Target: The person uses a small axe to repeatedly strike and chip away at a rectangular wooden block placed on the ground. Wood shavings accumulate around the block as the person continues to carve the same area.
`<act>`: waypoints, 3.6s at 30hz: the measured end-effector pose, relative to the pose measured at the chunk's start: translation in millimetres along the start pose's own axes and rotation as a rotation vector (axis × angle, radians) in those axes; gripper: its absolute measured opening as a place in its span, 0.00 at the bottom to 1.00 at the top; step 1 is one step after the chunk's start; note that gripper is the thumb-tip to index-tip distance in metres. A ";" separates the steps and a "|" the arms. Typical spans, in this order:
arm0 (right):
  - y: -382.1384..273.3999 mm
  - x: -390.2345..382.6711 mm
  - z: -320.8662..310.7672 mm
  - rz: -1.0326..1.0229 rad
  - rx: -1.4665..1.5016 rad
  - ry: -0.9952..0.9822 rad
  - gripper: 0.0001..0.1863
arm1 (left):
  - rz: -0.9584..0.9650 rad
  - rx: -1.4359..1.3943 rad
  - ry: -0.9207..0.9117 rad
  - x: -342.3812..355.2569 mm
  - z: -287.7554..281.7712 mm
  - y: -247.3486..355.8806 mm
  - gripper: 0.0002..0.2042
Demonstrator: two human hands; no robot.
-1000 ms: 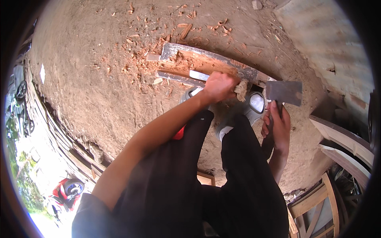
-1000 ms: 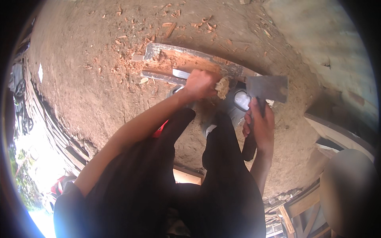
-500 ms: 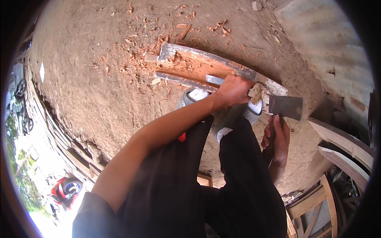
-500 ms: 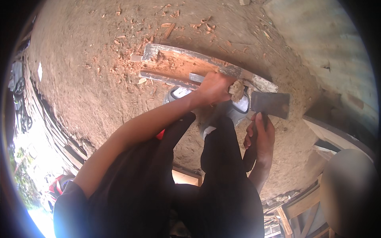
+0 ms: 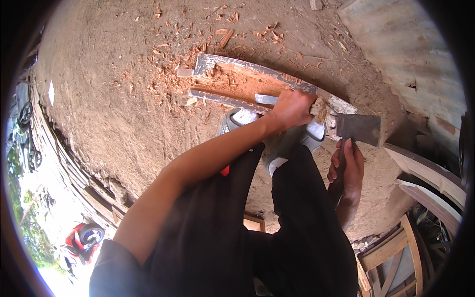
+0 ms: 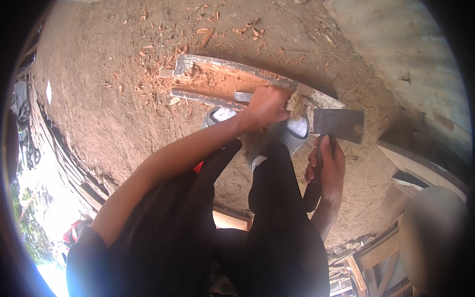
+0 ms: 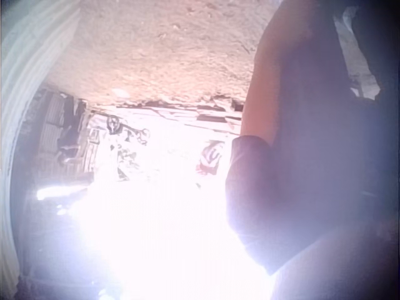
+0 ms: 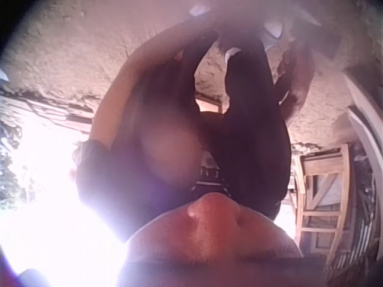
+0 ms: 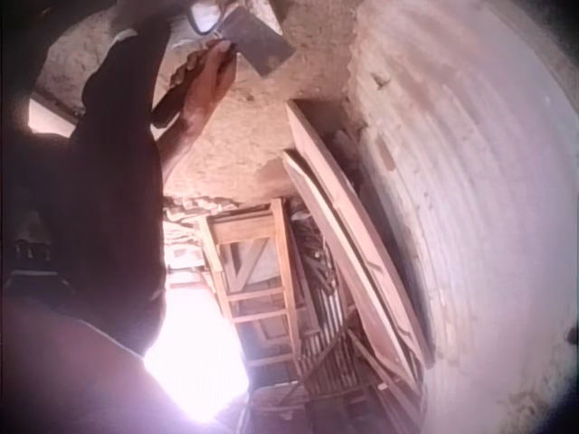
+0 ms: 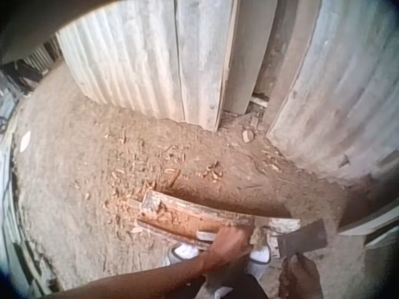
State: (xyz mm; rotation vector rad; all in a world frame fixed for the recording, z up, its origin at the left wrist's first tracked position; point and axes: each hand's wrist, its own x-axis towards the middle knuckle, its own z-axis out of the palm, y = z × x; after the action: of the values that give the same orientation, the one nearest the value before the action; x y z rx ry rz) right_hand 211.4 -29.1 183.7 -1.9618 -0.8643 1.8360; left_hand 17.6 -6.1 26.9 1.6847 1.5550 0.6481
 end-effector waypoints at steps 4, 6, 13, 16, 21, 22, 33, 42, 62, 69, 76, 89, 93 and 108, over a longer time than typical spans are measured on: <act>1.0 -1.8 3.9 -0.007 -0.007 -0.016 0.20 | 0.041 0.026 -0.014 -5.7 8.2 -5.4 0.12; 1.1 -4.5 5.6 -0.034 -0.027 -0.012 0.20 | 0.075 0.009 -0.019 -11.6 8.5 -7.4 0.14; 10.3 -2.9 12.3 -0.194 -0.132 0.067 0.19 | 0.040 -0.072 0.150 -8.0 3.0 -12.0 0.12; 16.1 -0.5 14.6 -0.204 -0.152 0.042 0.19 | 0.025 -0.108 0.197 -1.7 2.8 -13.5 0.11; 27.8 10.6 20.8 -0.214 -0.299 0.006 0.19 | 0.023 -0.076 0.164 -0.3 4.5 -13.5 0.11; 21.6 11.1 20.7 -0.189 -0.289 0.016 0.20 | 0.030 -0.060 0.163 -1.0 4.9 -16.3 0.11; 5.1 17.5 24.6 -0.261 -0.342 -0.082 0.19 | 0.026 -0.026 0.114 -9.7 0.4 -15.9 0.10; 9.8 24.4 29.1 -0.143 -0.236 0.001 0.18 | -0.037 -0.052 0.157 -5.0 0.4 -14.3 0.11; 11.0 45.4 18.8 -0.060 -0.099 0.067 0.18 | -0.098 0.053 0.057 -1.4 4.0 -15.1 0.11; 6.1 47.5 9.2 0.008 -0.256 -0.056 0.17 | -0.087 0.091 0.003 -2.8 3.2 -14.6 0.12; -11.9 11.8 -9.6 -0.244 -0.001 0.037 0.20 | -0.056 0.089 -0.040 -3.8 7.7 -15.3 0.11; 32.6 23.8 9.9 -0.077 0.078 0.032 0.23 | -0.064 0.077 0.019 2.7 9.7 -17.7 0.10; 20.9 19.2 19.8 0.015 0.061 -0.030 0.19 | -0.091 0.062 0.054 -2.0 -0.1 -18.5 0.11; -5.2 11.1 23.9 -0.031 0.025 0.034 0.21 | -0.121 0.093 0.020 -5.5 -0.9 -22.7 0.12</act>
State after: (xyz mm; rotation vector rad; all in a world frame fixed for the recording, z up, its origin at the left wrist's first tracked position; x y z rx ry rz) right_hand 186.8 -22.3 175.2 -1.9483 -0.8528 1.7819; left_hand 2.4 -11.5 10.1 1.6408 1.7103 0.5384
